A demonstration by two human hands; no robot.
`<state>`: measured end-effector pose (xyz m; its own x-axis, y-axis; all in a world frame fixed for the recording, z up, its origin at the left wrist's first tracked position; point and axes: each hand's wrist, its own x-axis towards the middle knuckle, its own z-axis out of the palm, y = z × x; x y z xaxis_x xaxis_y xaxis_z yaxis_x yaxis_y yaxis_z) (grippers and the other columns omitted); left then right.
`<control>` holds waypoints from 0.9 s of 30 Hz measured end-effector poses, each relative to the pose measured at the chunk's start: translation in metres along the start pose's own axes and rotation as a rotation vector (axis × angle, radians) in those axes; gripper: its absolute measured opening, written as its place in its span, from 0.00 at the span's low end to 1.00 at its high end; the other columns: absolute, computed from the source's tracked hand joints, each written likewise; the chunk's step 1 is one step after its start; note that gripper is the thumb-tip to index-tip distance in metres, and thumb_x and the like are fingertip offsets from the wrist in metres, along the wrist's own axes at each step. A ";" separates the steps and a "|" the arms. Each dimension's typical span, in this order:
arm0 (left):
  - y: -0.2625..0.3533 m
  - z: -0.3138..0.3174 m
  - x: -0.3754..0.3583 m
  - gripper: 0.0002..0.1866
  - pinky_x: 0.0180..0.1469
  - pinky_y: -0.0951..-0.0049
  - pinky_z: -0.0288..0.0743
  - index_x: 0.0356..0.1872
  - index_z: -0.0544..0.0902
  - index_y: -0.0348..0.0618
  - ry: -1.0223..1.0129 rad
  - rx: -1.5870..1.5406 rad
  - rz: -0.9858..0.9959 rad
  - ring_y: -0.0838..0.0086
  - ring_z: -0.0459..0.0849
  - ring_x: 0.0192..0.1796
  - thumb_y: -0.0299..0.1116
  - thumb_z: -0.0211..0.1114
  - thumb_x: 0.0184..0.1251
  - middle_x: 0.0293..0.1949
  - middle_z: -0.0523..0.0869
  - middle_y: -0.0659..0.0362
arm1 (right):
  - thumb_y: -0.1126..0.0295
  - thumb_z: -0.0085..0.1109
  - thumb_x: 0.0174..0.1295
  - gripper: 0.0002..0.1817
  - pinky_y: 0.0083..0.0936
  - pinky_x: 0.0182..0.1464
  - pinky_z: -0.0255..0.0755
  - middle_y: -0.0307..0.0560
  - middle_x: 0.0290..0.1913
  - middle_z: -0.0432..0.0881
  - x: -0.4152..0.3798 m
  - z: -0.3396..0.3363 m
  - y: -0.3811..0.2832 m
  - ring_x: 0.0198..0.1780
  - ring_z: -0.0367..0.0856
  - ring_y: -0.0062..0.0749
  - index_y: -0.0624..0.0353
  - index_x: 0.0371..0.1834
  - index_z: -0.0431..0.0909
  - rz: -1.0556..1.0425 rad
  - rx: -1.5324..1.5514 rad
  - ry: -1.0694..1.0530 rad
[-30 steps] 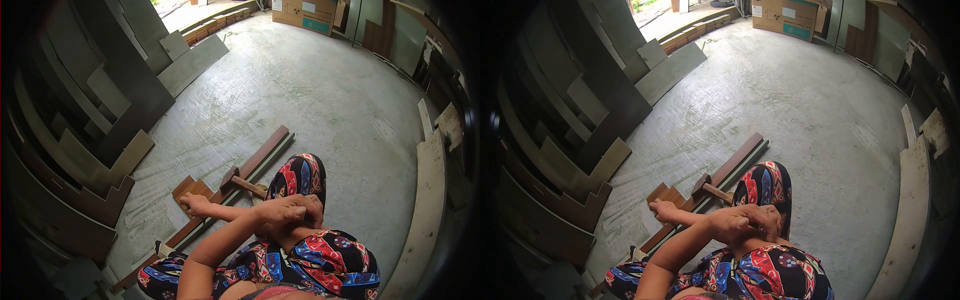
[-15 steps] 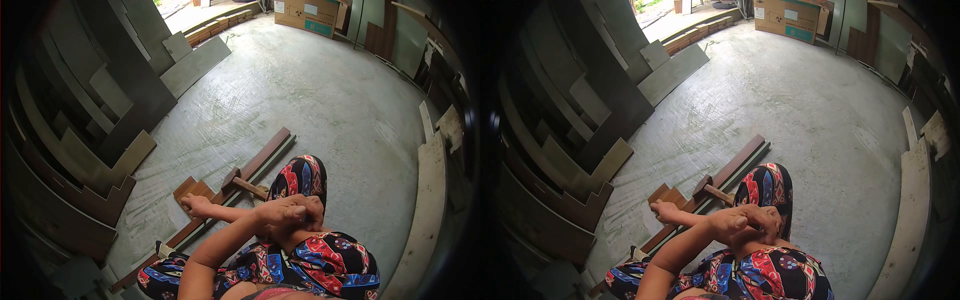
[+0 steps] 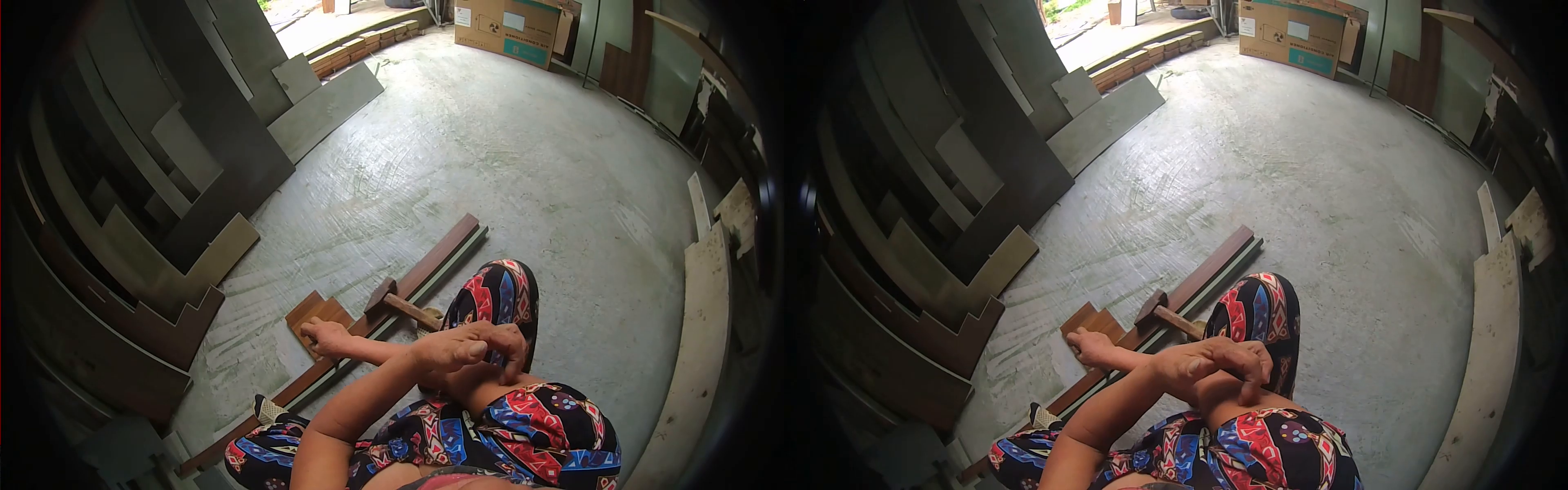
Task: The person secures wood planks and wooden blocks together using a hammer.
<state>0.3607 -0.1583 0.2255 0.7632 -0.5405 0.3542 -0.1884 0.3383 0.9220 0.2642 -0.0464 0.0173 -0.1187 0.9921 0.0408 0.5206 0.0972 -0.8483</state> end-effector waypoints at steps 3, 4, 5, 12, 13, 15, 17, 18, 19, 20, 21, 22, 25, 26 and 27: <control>0.003 0.014 0.009 0.47 0.61 0.60 0.51 0.40 0.79 0.38 0.068 0.070 0.078 0.66 0.69 0.49 0.79 0.40 0.51 0.39 0.78 0.57 | 0.70 0.55 0.49 0.19 0.42 0.44 0.69 0.52 0.45 0.73 -0.001 -0.001 -0.003 0.46 0.74 0.51 0.48 0.48 0.72 0.006 -0.003 -0.004; 0.003 0.017 0.013 0.47 0.61 0.60 0.51 0.42 0.79 0.38 0.063 0.079 0.104 0.66 0.69 0.49 0.78 0.40 0.51 0.39 0.78 0.57 | 0.70 0.55 0.49 0.19 0.42 0.44 0.69 0.52 0.45 0.73 -0.002 -0.001 -0.004 0.46 0.75 0.51 0.48 0.47 0.72 0.010 -0.003 -0.005; 0.004 0.021 0.014 0.48 0.61 0.61 0.50 0.46 0.77 0.38 0.039 0.046 0.095 0.66 0.71 0.48 0.78 0.42 0.50 0.40 0.78 0.56 | 0.70 0.55 0.49 0.19 0.42 0.44 0.69 0.52 0.45 0.73 -0.003 -0.002 -0.005 0.46 0.75 0.51 0.48 0.47 0.72 0.014 -0.004 -0.006; 0.000 0.002 0.006 0.43 0.53 0.67 0.57 0.38 0.78 0.38 -0.086 0.120 0.077 0.69 0.68 0.45 0.74 0.41 0.55 0.39 0.77 0.56 | 0.71 0.55 0.50 0.17 0.42 0.45 0.70 0.52 0.44 0.73 -0.009 -0.010 -0.012 0.45 0.76 0.51 0.48 0.46 0.71 0.037 -0.011 0.004; 0.000 0.002 0.004 0.42 0.57 0.65 0.56 0.37 0.78 0.39 -0.070 0.118 0.063 0.67 0.68 0.48 0.75 0.41 0.54 0.39 0.77 0.56 | 0.71 0.55 0.50 0.18 0.42 0.44 0.69 0.52 0.44 0.73 -0.009 -0.011 -0.014 0.45 0.76 0.51 0.48 0.46 0.72 0.040 -0.008 -0.003; 0.000 0.013 0.010 0.43 0.59 0.63 0.54 0.39 0.78 0.39 0.016 0.119 0.115 0.65 0.68 0.51 0.75 0.40 0.54 0.40 0.77 0.55 | 0.71 0.55 0.49 0.18 0.42 0.44 0.69 0.53 0.44 0.73 -0.010 -0.014 -0.017 0.45 0.76 0.51 0.49 0.47 0.72 0.046 0.002 -0.018; 0.004 0.021 0.016 0.45 0.63 0.60 0.50 0.41 0.78 0.39 0.051 0.115 0.137 0.62 0.66 0.56 0.77 0.39 0.53 0.41 0.77 0.55 | 0.71 0.54 0.49 0.19 0.42 0.44 0.69 0.53 0.44 0.74 -0.010 -0.017 -0.020 0.45 0.75 0.50 0.49 0.48 0.73 0.052 0.012 -0.033; 0.005 0.022 0.016 0.46 0.63 0.59 0.49 0.42 0.78 0.38 0.041 0.081 0.118 0.63 0.65 0.56 0.77 0.41 0.52 0.42 0.77 0.55 | 0.71 0.54 0.49 0.19 0.43 0.44 0.69 0.53 0.44 0.74 -0.010 -0.019 -0.020 0.45 0.75 0.50 0.49 0.48 0.73 0.056 0.017 -0.039; 0.005 0.023 0.017 0.46 0.63 0.59 0.48 0.43 0.77 0.38 0.030 0.047 0.101 0.64 0.64 0.57 0.78 0.43 0.50 0.43 0.77 0.56 | 0.71 0.54 0.49 0.19 0.42 0.44 0.69 0.53 0.44 0.74 -0.010 -0.018 -0.019 0.45 0.75 0.50 0.49 0.48 0.73 0.061 0.016 -0.034; 0.006 0.023 0.017 0.47 0.63 0.58 0.47 0.44 0.77 0.37 0.020 0.014 0.083 0.66 0.63 0.57 0.79 0.45 0.49 0.44 0.77 0.56 | 0.71 0.54 0.49 0.19 0.42 0.44 0.69 0.53 0.44 0.74 -0.010 -0.017 -0.017 0.45 0.75 0.50 0.49 0.48 0.73 0.060 0.015 -0.033; 0.005 0.021 0.016 0.48 0.60 0.60 0.50 0.42 0.78 0.37 0.007 0.032 0.073 0.67 0.65 0.53 0.79 0.44 0.48 0.43 0.77 0.56 | 0.71 0.54 0.49 0.18 0.42 0.44 0.69 0.53 0.44 0.73 -0.010 -0.016 -0.016 0.45 0.75 0.50 0.49 0.47 0.73 0.055 0.013 -0.029; 0.004 0.018 0.014 0.47 0.58 0.62 0.52 0.41 0.78 0.37 -0.003 0.041 0.070 0.67 0.66 0.51 0.78 0.43 0.50 0.41 0.77 0.56 | 0.71 0.54 0.50 0.18 0.42 0.44 0.69 0.53 0.44 0.73 -0.010 -0.014 -0.014 0.45 0.75 0.50 0.49 0.47 0.73 0.053 0.013 -0.024; 0.002 0.009 0.006 0.42 0.56 0.66 0.55 0.36 0.79 0.36 -0.004 0.042 0.083 0.68 0.69 0.47 0.74 0.42 0.55 0.36 0.76 0.57 | 0.71 0.54 0.50 0.18 0.42 0.44 0.69 0.53 0.44 0.73 -0.010 -0.012 -0.011 0.45 0.76 0.51 0.49 0.46 0.72 0.046 0.012 -0.012; 0.003 0.010 0.006 0.44 0.58 0.64 0.53 0.37 0.79 0.37 0.006 0.055 0.072 0.67 0.68 0.49 0.75 0.43 0.52 0.38 0.76 0.57 | 0.71 0.54 0.50 0.17 0.42 0.44 0.69 0.53 0.44 0.73 -0.009 -0.011 -0.010 0.45 0.76 0.51 0.49 0.46 0.72 0.047 0.010 -0.008; 0.005 0.011 0.007 0.45 0.59 0.63 0.51 0.38 0.79 0.37 0.018 0.068 0.061 0.67 0.67 0.50 0.77 0.44 0.50 0.39 0.77 0.58 | 0.71 0.55 0.50 0.17 0.42 0.44 0.69 0.53 0.44 0.73 -0.010 -0.011 -0.010 0.46 0.76 0.51 0.49 0.46 0.72 0.046 0.010 -0.003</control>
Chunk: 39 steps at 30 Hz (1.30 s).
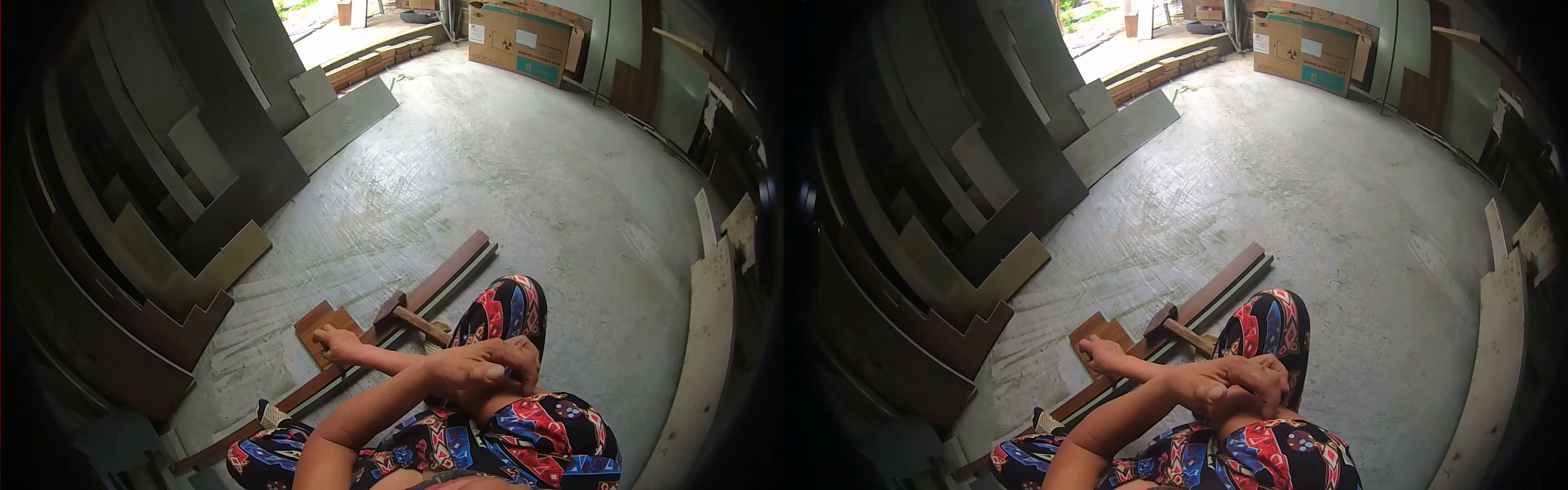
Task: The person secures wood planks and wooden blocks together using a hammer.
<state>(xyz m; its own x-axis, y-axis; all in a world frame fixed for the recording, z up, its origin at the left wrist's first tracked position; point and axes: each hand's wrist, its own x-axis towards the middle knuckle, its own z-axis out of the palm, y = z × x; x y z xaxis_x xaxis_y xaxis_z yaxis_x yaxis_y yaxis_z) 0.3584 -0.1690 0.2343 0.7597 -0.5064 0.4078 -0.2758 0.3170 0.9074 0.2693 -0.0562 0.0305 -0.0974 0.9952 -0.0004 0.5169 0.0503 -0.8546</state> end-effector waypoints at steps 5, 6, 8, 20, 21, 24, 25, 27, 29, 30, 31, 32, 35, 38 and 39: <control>0.003 0.012 0.006 0.46 0.61 0.62 0.49 0.43 0.77 0.39 0.042 -0.025 -0.006 0.66 0.66 0.53 0.78 0.47 0.48 0.44 0.76 0.58 | 0.71 0.54 0.50 0.17 0.42 0.45 0.69 0.53 0.44 0.73 0.002 0.000 0.004 0.46 0.76 0.51 0.49 0.45 0.71 -0.001 0.002 0.015; 0.001 0.009 0.007 0.43 0.58 0.63 0.51 0.41 0.78 0.40 0.002 -0.026 0.021 0.67 0.67 0.51 0.76 0.47 0.50 0.42 0.77 0.59 | 0.71 0.54 0.50 0.17 0.42 0.45 0.69 0.53 0.44 0.73 0.003 0.000 0.006 0.46 0.75 0.52 0.49 0.45 0.71 0.002 0.002 0.017; 0.002 0.001 0.000 0.43 0.57 0.63 0.52 0.38 0.79 0.39 -0.008 0.005 -0.045 0.67 0.67 0.50 0.75 0.47 0.51 0.40 0.78 0.59 | 0.72 0.54 0.49 0.17 0.42 0.45 0.69 0.53 0.45 0.73 0.004 0.001 0.009 0.47 0.75 0.52 0.49 0.45 0.71 0.007 0.006 0.021; 0.075 -0.057 -0.162 0.26 0.51 0.69 0.70 0.45 0.80 0.40 1.085 1.083 -0.571 0.68 0.79 0.47 0.49 0.69 0.49 0.41 0.82 0.55 | 0.68 0.62 0.48 0.17 0.31 0.35 0.72 0.45 0.30 0.78 0.008 -0.066 0.028 0.32 0.79 0.34 0.55 0.44 0.75 0.167 0.359 0.109; 0.079 -0.057 -0.177 0.25 0.49 0.69 0.71 0.46 0.80 0.41 1.198 1.242 -0.728 0.68 0.80 0.45 0.46 0.71 0.48 0.40 0.83 0.54 | 0.68 0.63 0.48 0.18 0.30 0.34 0.72 0.44 0.29 0.78 0.012 -0.075 0.033 0.31 0.79 0.33 0.55 0.44 0.76 0.169 0.426 0.151; 0.076 -0.062 -0.227 0.26 0.46 0.68 0.74 0.48 0.78 0.39 1.454 0.977 -0.928 0.66 0.82 0.41 0.42 0.72 0.47 0.38 0.84 0.51 | 0.69 0.67 0.48 0.18 0.21 0.23 0.67 0.37 0.22 0.75 0.024 -0.092 0.049 0.23 0.73 0.20 0.62 0.42 0.76 0.084 0.504 0.298; 0.069 -0.065 -0.244 0.27 0.45 0.68 0.74 0.48 0.78 0.39 1.457 0.955 -0.986 0.66 0.82 0.41 0.41 0.73 0.47 0.38 0.84 0.51 | 0.72 0.66 0.51 0.16 0.17 0.17 0.63 0.34 0.20 0.73 0.026 -0.098 0.051 0.19 0.70 0.16 0.63 0.42 0.75 0.026 0.522 0.323; 0.056 -0.066 -0.272 0.28 0.44 0.68 0.75 0.49 0.78 0.38 1.465 0.903 -1.102 0.65 0.83 0.41 0.41 0.74 0.46 0.38 0.84 0.50 | 0.71 0.67 0.51 0.16 0.16 0.16 0.61 0.35 0.21 0.74 0.020 -0.113 0.035 0.18 0.70 0.15 0.64 0.42 0.75 0.040 0.660 0.307; 0.052 -0.063 -0.280 0.34 0.45 0.69 0.76 0.52 0.76 0.38 1.431 0.854 -1.163 0.63 0.83 0.42 0.43 0.76 0.43 0.40 0.84 0.47 | 0.72 0.67 0.51 0.16 0.15 0.15 0.60 0.36 0.21 0.74 0.012 -0.127 0.009 0.17 0.69 0.15 0.65 0.41 0.75 0.070 0.751 0.283; 0.042 -0.065 -0.289 0.35 0.46 0.69 0.76 0.53 0.75 0.37 1.418 0.832 -1.167 0.62 0.83 0.42 0.43 0.76 0.42 0.41 0.84 0.46 | 0.72 0.67 0.50 0.16 0.15 0.15 0.59 0.36 0.21 0.74 0.007 -0.133 -0.004 0.17 0.69 0.15 0.65 0.41 0.75 0.091 0.772 0.268; 0.036 -0.065 -0.292 0.37 0.46 0.68 0.76 0.54 0.74 0.37 1.404 0.812 -1.170 0.62 0.83 0.43 0.44 0.77 0.41 0.41 0.84 0.46 | 0.72 0.68 0.50 0.16 0.15 0.14 0.59 0.36 0.21 0.74 0.004 -0.136 -0.014 0.17 0.68 0.15 0.66 0.40 0.75 0.112 0.793 0.253; 0.031 -0.064 -0.295 0.44 0.49 0.68 0.75 0.59 0.70 0.36 1.373 0.781 -1.150 0.60 0.82 0.46 0.44 0.79 0.37 0.44 0.82 0.44 | 0.71 0.68 0.50 0.17 0.14 0.14 0.58 0.36 0.20 0.74 0.003 -0.136 -0.020 0.16 0.68 0.15 0.66 0.41 0.75 0.114 0.779 0.239; 0.018 -0.060 -0.290 0.49 0.51 0.67 0.73 0.63 0.64 0.36 1.344 0.761 -0.995 0.58 0.81 0.49 0.44 0.79 0.36 0.48 0.80 0.42 | 0.71 0.68 0.50 0.17 0.13 0.13 0.57 0.36 0.20 0.75 0.004 -0.133 -0.029 0.16 0.68 0.14 0.65 0.41 0.75 0.126 0.814 0.215; -0.005 -0.063 -0.288 0.50 0.51 0.68 0.73 0.64 0.62 0.38 1.362 0.665 -0.860 0.61 0.81 0.48 0.40 0.78 0.35 0.46 0.81 0.46 | 0.70 0.69 0.50 0.16 0.12 0.14 0.58 0.36 0.21 0.75 0.003 -0.131 -0.034 0.15 0.69 0.13 0.63 0.40 0.75 0.110 0.823 0.173; -0.007 -0.063 -0.283 0.49 0.50 0.69 0.74 0.64 0.64 0.38 1.384 0.629 -0.810 0.62 0.82 0.46 0.39 0.78 0.35 0.45 0.81 0.47 | 0.70 0.69 0.50 0.16 0.12 0.14 0.59 0.36 0.21 0.75 0.003 -0.131 -0.036 0.15 0.69 0.13 0.63 0.40 0.76 0.115 0.820 0.167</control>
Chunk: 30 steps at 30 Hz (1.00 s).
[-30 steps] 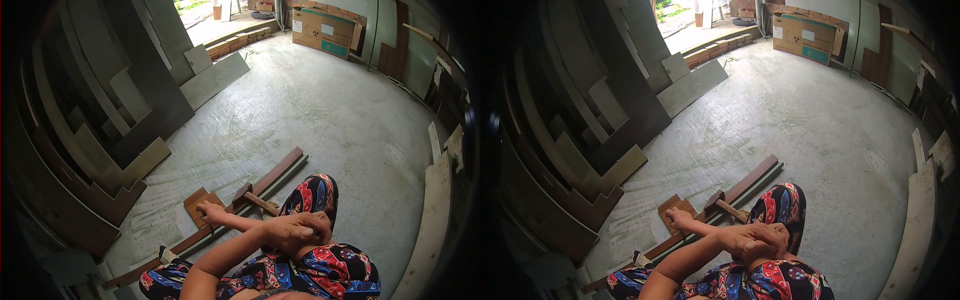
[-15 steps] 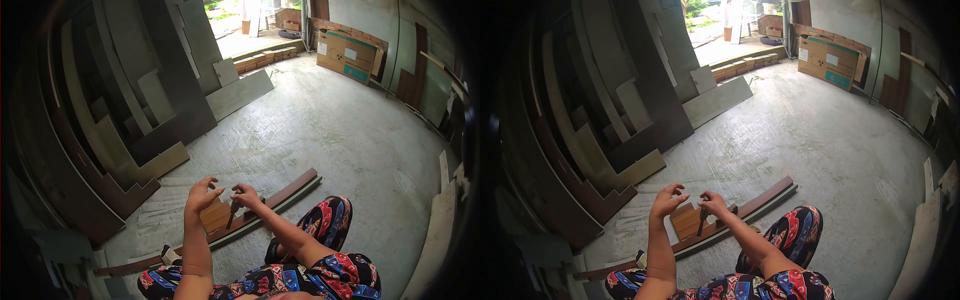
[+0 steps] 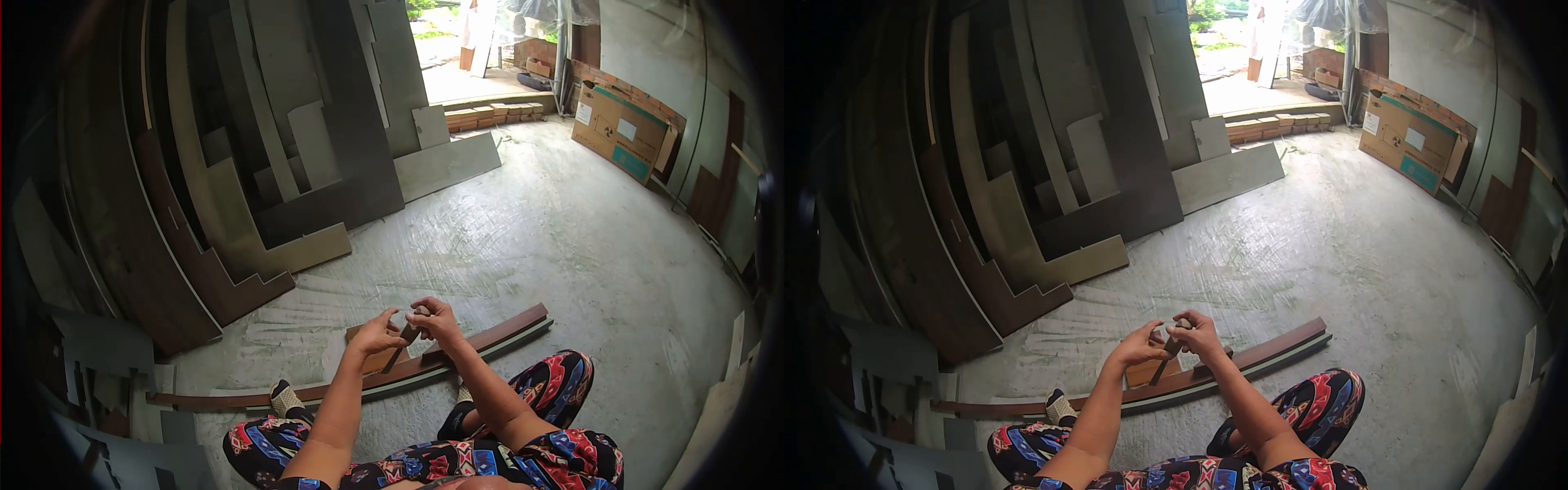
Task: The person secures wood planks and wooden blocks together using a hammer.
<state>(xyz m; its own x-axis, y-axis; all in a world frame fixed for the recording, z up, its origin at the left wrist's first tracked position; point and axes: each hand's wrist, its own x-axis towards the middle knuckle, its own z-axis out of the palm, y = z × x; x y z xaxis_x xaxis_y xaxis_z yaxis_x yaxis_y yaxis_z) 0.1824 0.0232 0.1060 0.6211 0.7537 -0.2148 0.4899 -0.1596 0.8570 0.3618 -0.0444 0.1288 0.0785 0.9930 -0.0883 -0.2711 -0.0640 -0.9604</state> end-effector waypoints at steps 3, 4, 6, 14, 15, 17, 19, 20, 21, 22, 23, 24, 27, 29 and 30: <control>0.003 0.014 0.003 0.45 0.47 0.72 0.75 0.63 0.64 0.40 -0.019 -0.179 0.039 0.69 0.82 0.42 0.35 0.77 0.39 0.42 0.82 0.50 | 0.70 0.69 0.50 0.16 0.11 0.16 0.62 0.37 0.23 0.76 -0.002 0.004 0.001 0.17 0.71 0.14 0.62 0.40 0.76 -0.001 -0.001 -0.026; 0.004 0.019 0.003 0.44 0.47 0.72 0.75 0.63 0.64 0.40 -0.016 -0.205 0.069 0.70 0.82 0.42 0.34 0.76 0.40 0.42 0.82 0.51 | 0.70 0.69 0.50 0.16 0.12 0.17 0.63 0.37 0.24 0.77 0.000 0.006 0.007 0.17 0.71 0.14 0.62 0.41 0.76 -0.051 0.004 -0.030; 0.005 0.033 0.004 0.38 0.48 0.72 0.74 0.60 0.67 0.42 0.033 -0.227 0.166 0.72 0.81 0.43 0.34 0.75 0.44 0.42 0.82 0.55 | 0.70 0.69 0.49 0.17 0.12 0.18 0.65 0.38 0.26 0.78 0.007 0.010 0.020 0.19 0.73 0.15 0.62 0.42 0.76 -0.149 0.015 -0.039; 0.017 0.020 -0.012 0.33 0.53 0.69 0.71 0.55 0.71 0.44 0.237 -0.093 0.071 0.66 0.79 0.49 0.34 0.74 0.45 0.46 0.80 0.55 | 0.60 0.58 0.61 0.22 0.18 0.19 0.70 0.46 0.35 0.80 0.008 -0.028 0.016 0.21 0.79 0.22 0.61 0.54 0.71 0.076 0.084 0.027; 0.011 0.015 -0.011 0.32 0.53 0.69 0.71 0.55 0.71 0.44 0.250 -0.114 0.057 0.66 0.79 0.49 0.33 0.74 0.45 0.46 0.80 0.55 | 0.57 0.59 0.59 0.25 0.23 0.24 0.73 0.48 0.36 0.80 0.013 -0.042 0.032 0.24 0.80 0.27 0.62 0.54 0.71 0.088 -0.137 0.116; -0.022 0.010 0.004 0.30 0.48 0.71 0.73 0.53 0.72 0.42 0.303 -0.162 0.087 0.69 0.80 0.44 0.32 0.73 0.45 0.41 0.82 0.56 | 0.52 0.61 0.54 0.30 0.32 0.37 0.76 0.52 0.41 0.79 0.024 -0.095 0.111 0.34 0.81 0.39 0.61 0.55 0.71 0.066 -0.735 0.290; -0.028 0.001 0.002 0.29 0.45 0.73 0.74 0.52 0.73 0.41 0.280 -0.232 0.049 0.72 0.80 0.40 0.30 0.73 0.44 0.38 0.82 0.58 | 0.50 0.64 0.49 0.33 0.40 0.50 0.72 0.56 0.51 0.73 0.005 -0.109 0.149 0.46 0.78 0.51 0.60 0.55 0.71 0.190 -1.214 0.390; -0.029 -0.002 0.000 0.29 0.43 0.74 0.74 0.51 0.73 0.40 0.268 -0.268 0.028 0.74 0.80 0.37 0.29 0.73 0.44 0.36 0.82 0.59 | 0.51 0.66 0.47 0.34 0.42 0.55 0.69 0.58 0.55 0.69 -0.020 -0.101 0.142 0.52 0.74 0.56 0.59 0.55 0.71 0.354 -1.310 0.408; -0.025 -0.004 -0.004 0.28 0.41 0.75 0.74 0.50 0.74 0.40 0.280 -0.316 0.043 0.75 0.79 0.36 0.28 0.73 0.44 0.34 0.82 0.60 | 0.53 0.66 0.47 0.34 0.43 0.57 0.68 0.56 0.58 0.65 -0.033 -0.098 0.143 0.55 0.72 0.55 0.57 0.57 0.70 0.481 -1.309 0.358; -0.018 -0.006 -0.010 0.27 0.40 0.75 0.74 0.49 0.74 0.40 0.291 -0.364 0.058 0.76 0.79 0.35 0.27 0.73 0.43 0.33 0.81 0.61 | 0.55 0.66 0.47 0.34 0.43 0.58 0.67 0.54 0.61 0.61 -0.043 -0.096 0.145 0.58 0.70 0.54 0.55 0.59 0.68 0.607 -1.306 0.308; -0.015 -0.008 -0.015 0.26 0.39 0.76 0.74 0.48 0.75 0.40 0.302 -0.410 0.075 0.78 0.79 0.34 0.27 0.73 0.43 0.32 0.81 0.62 | 0.57 0.66 0.47 0.35 0.43 0.59 0.66 0.52 0.64 0.58 -0.049 -0.095 0.151 0.61 0.67 0.54 0.54 0.60 0.67 0.733 -1.298 0.257; -0.018 -0.009 -0.015 0.26 0.39 0.76 0.74 0.47 0.75 0.40 0.314 -0.425 0.053 0.78 0.78 0.34 0.26 0.74 0.43 0.32 0.81 0.63 | 0.58 0.66 0.47 0.35 0.43 0.59 0.66 0.52 0.64 0.58 -0.047 -0.100 0.162 0.61 0.68 0.53 0.53 0.61 0.66 0.717 -1.277 0.240; -0.027 -0.012 -0.015 0.25 0.40 0.75 0.74 0.45 0.75 0.40 0.350 -0.452 0.011 0.78 0.78 0.34 0.25 0.74 0.42 0.32 0.81 0.63 | 0.60 0.66 0.47 0.35 0.42 0.59 0.67 0.52 0.62 0.58 -0.037 -0.113 0.184 0.60 0.68 0.52 0.49 0.61 0.64 0.692 -1.260 0.213; -0.028 -0.014 -0.017 0.24 0.40 0.76 0.74 0.43 0.75 0.41 0.391 -0.440 0.019 0.78 0.78 0.35 0.26 0.74 0.42 0.31 0.80 0.63 | 0.61 0.65 0.48 0.35 0.41 0.59 0.67 0.52 0.60 0.60 -0.040 -0.102 0.168 0.60 0.68 0.52 0.48 0.62 0.63 0.693 -1.314 0.216; -0.028 -0.016 -0.017 0.24 0.40 0.76 0.74 0.43 0.75 0.41 0.397 -0.439 0.021 0.78 0.78 0.35 0.26 0.74 0.42 0.31 0.80 0.63 | 0.61 0.66 0.47 0.38 0.42 0.60 0.67 0.50 0.61 0.59 -0.037 -0.102 0.169 0.61 0.68 0.53 0.48 0.64 0.59 0.705 -1.312 0.164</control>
